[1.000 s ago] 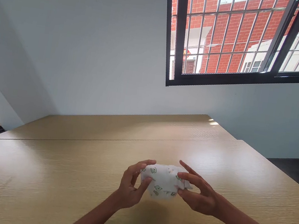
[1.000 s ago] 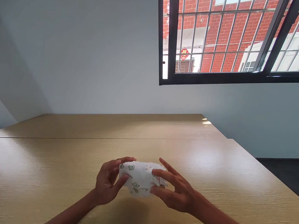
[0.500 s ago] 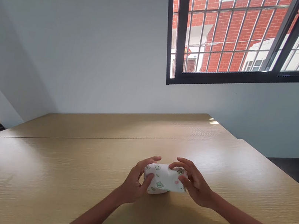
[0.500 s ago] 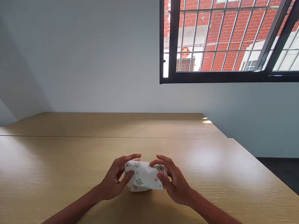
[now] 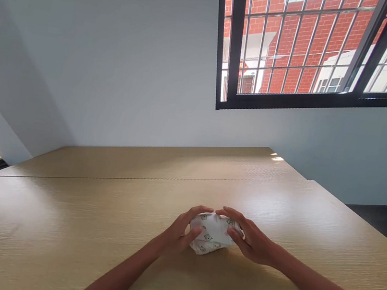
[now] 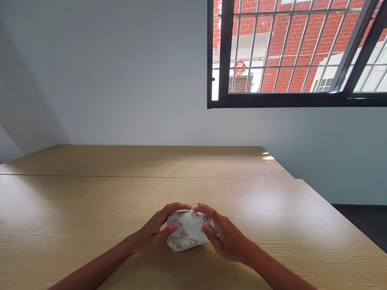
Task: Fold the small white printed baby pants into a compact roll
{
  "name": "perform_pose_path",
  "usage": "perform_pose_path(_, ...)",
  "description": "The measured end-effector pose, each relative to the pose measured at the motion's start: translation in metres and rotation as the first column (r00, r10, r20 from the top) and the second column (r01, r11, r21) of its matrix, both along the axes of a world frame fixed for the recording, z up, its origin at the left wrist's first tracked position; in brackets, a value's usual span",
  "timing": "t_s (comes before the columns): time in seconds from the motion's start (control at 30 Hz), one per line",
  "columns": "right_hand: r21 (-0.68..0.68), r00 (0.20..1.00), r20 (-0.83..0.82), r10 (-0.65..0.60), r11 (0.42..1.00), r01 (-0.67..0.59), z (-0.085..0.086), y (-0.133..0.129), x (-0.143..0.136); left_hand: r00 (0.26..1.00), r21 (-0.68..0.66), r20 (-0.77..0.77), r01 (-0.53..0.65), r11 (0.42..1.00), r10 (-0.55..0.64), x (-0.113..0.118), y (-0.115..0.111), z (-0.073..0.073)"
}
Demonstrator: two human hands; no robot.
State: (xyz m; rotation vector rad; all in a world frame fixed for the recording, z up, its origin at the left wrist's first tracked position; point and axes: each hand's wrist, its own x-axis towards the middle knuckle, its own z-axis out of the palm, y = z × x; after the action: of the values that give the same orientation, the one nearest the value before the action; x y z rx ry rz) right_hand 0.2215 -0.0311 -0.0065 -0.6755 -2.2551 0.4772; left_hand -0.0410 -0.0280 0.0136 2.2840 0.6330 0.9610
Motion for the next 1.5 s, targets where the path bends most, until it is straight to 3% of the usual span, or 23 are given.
perform_pose_path(0.27,-0.08,0.981,0.195,0.018,0.997,-0.002,0.0,0.002,-0.002,0.984,-0.089,-0.152,-0.104,0.991,0.09,-0.003,0.008,-0.003)
perform_pose_path(0.47,-0.094,0.996,0.066,-0.052,0.994,0.058,-0.014,0.014,-0.002,0.973,-0.048,-0.229,0.016,0.999,-0.027,-0.009,0.02,-0.014)
perform_pose_path(0.6,-0.077,0.999,0.011,-0.047,0.996,0.047,-0.02,0.017,-0.005,0.995,-0.212,-0.096,-0.009,0.977,-0.011,-0.005,0.019,-0.02)
perform_pose_path(0.73,0.035,0.999,-0.027,0.045,0.998,-0.044,-0.02,0.015,-0.01,0.99,-0.444,0.093,-0.052,0.894,0.103,0.002,0.015,-0.019)
perform_pose_path(0.83,0.045,0.994,-0.101,0.041,0.998,-0.037,-0.017,0.015,-0.011,0.966,-0.546,0.215,-0.004,0.838,0.144,0.004,0.014,-0.015)
perform_pose_path(0.9,0.003,0.99,-0.143,0.013,1.0,-0.012,-0.013,0.014,-0.011,0.958,-0.514,0.258,0.025,0.858,0.126,0.004,0.013,-0.013)
perform_pose_path(1.07,-0.13,0.987,-0.16,-0.017,0.992,-0.004,0.001,0.008,-0.013,0.985,-0.21,0.133,-0.082,0.974,0.111,0.009,0.008,-0.015)
perform_pose_path(1.23,-0.253,0.993,-0.122,-0.003,0.967,-0.028,0.008,-0.001,-0.016,0.981,0.035,0.004,-0.195,0.98,0.195,0.015,-0.002,-0.013)
perform_pose_path(1.33,-0.243,0.995,-0.099,-0.03,0.97,0.005,0.005,-0.004,-0.017,0.968,0.088,-0.09,-0.225,0.97,0.232,0.013,-0.006,-0.013)
perform_pose_path(1.4,-0.191,0.99,-0.103,-0.097,0.979,0.076,0.002,-0.004,-0.016,0.973,0.125,-0.138,-0.17,0.977,0.187,0.012,-0.007,-0.013)
perform_pose_path(1.5,0.043,0.994,-0.021,-0.108,0.993,0.109,-0.001,-0.006,-0.012,0.975,0.104,-0.174,-0.118,0.987,0.135,0.014,-0.008,-0.012)
